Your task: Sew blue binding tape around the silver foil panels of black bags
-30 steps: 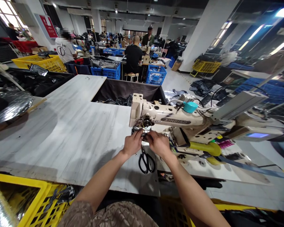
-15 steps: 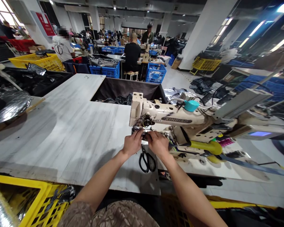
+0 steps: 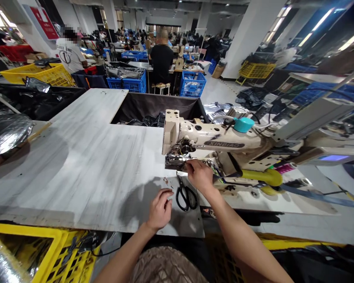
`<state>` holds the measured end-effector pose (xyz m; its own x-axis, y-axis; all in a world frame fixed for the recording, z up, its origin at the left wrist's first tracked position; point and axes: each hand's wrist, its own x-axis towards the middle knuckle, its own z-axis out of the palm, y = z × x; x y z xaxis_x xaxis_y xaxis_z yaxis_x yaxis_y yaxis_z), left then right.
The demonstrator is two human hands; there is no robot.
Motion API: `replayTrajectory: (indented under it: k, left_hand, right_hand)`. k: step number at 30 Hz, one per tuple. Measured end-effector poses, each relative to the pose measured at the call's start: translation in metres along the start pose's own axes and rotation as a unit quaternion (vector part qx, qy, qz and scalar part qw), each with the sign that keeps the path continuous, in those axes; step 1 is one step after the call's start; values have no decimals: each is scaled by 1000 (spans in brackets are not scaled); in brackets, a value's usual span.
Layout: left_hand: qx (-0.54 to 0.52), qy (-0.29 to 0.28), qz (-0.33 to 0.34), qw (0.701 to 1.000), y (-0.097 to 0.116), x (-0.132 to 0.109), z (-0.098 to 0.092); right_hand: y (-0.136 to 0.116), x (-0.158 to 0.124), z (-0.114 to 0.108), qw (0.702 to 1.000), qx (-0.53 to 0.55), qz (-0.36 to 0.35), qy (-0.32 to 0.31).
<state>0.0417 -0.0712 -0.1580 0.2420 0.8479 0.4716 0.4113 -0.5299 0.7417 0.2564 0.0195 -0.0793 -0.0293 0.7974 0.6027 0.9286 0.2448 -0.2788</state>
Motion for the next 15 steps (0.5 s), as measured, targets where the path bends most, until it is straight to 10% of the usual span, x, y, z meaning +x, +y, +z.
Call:
replayTrajectory:
  k: [15]
  left_hand:
    - [52, -222, -52, 972, -4, -83, -47]
  right_hand:
    - [9, 0, -1, 1000, 25, -12, -6]
